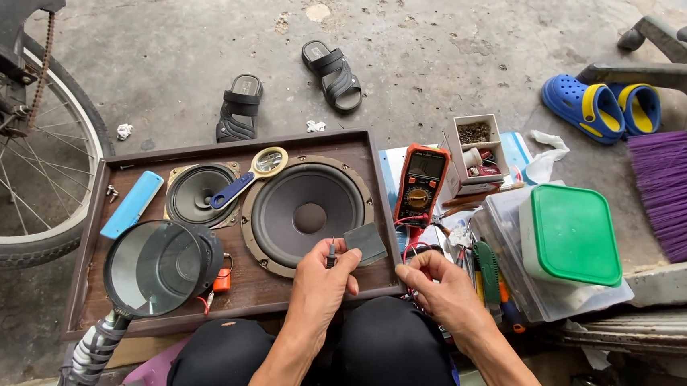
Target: The person sits on the ground and uses a multimeter to test a small electronic component. They hold the component in one hand and touch the multimeter probes to its terminals with the other hand, checking the readings on the device's display.
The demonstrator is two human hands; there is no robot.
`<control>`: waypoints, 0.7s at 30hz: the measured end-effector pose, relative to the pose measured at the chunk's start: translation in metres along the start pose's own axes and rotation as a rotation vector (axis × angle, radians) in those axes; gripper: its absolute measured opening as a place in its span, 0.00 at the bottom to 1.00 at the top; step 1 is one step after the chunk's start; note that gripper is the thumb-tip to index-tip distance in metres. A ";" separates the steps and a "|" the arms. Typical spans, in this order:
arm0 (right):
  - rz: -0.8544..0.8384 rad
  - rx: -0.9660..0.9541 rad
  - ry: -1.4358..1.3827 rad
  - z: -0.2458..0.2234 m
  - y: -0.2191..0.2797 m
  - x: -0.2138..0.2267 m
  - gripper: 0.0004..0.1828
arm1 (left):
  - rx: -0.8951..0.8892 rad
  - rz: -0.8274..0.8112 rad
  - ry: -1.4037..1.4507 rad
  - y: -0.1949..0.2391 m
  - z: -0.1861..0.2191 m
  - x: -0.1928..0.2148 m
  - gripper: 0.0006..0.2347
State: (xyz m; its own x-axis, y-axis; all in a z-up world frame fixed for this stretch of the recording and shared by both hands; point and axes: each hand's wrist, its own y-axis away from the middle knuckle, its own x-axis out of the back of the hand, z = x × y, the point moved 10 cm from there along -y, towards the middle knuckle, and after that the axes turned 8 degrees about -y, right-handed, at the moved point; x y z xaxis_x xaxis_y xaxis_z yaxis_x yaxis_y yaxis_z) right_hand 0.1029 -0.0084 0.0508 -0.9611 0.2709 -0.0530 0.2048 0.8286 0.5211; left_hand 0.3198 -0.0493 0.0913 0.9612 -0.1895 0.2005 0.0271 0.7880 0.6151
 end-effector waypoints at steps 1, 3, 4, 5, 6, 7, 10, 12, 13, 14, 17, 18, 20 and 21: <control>0.001 0.001 -0.004 0.001 0.003 0.002 0.14 | -0.002 0.000 -0.003 0.000 0.003 0.000 0.10; 0.014 0.009 0.079 0.005 0.012 0.009 0.09 | -0.017 -0.015 -0.052 0.001 0.006 -0.004 0.13; 0.015 0.009 0.075 0.003 0.018 0.011 0.09 | -0.017 -0.015 -0.055 0.000 0.005 -0.004 0.13; 0.020 0.001 0.115 0.001 0.023 0.014 0.08 | -0.012 -0.006 -0.047 -0.001 0.004 -0.004 0.12; 0.025 -0.005 0.154 -0.002 0.028 0.016 0.08 | -0.008 0.005 -0.037 -0.002 0.004 -0.003 0.10; 0.025 -0.005 0.151 0.003 0.031 0.025 0.08 | -0.009 0.006 -0.041 0.000 0.007 -0.002 0.10; 0.010 0.005 -0.182 0.006 0.039 0.046 0.09 | 0.047 -0.036 0.084 0.003 0.005 -0.004 0.12; -0.054 0.127 -0.420 -0.022 0.049 0.055 0.25 | 0.059 -0.037 0.066 0.001 0.005 -0.007 0.13; -0.056 0.128 -0.424 -0.026 0.050 0.058 0.25 | 0.058 -0.035 0.063 0.003 0.008 -0.007 0.13; -0.085 0.187 -0.451 -0.036 0.053 0.061 0.25 | 0.054 -0.048 -0.001 0.006 0.011 -0.010 0.11; -0.066 0.192 -0.339 -0.054 0.055 0.048 0.27 | -0.011 -0.071 -0.082 -0.007 0.006 -0.022 0.07; -0.018 0.135 -0.198 -0.054 0.055 0.041 0.30 | -0.069 -0.083 -0.099 -0.014 0.004 -0.027 0.07; -0.052 0.153 -0.068 -0.046 0.043 0.028 0.24 | -0.071 -0.082 -0.109 -0.014 0.006 -0.030 0.07; -0.082 0.175 0.059 -0.042 0.037 0.018 0.18 | -0.076 -0.084 -0.123 -0.015 0.007 -0.031 0.07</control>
State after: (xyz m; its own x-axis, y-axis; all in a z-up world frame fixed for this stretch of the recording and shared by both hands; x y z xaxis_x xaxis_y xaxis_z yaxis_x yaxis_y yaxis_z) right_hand 0.0849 0.0066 0.1052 -0.9840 0.1744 -0.0363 0.1498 0.9204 0.3611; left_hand 0.2875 -0.0591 0.0816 0.9140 -0.3234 0.2450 0.1316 0.8076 0.5749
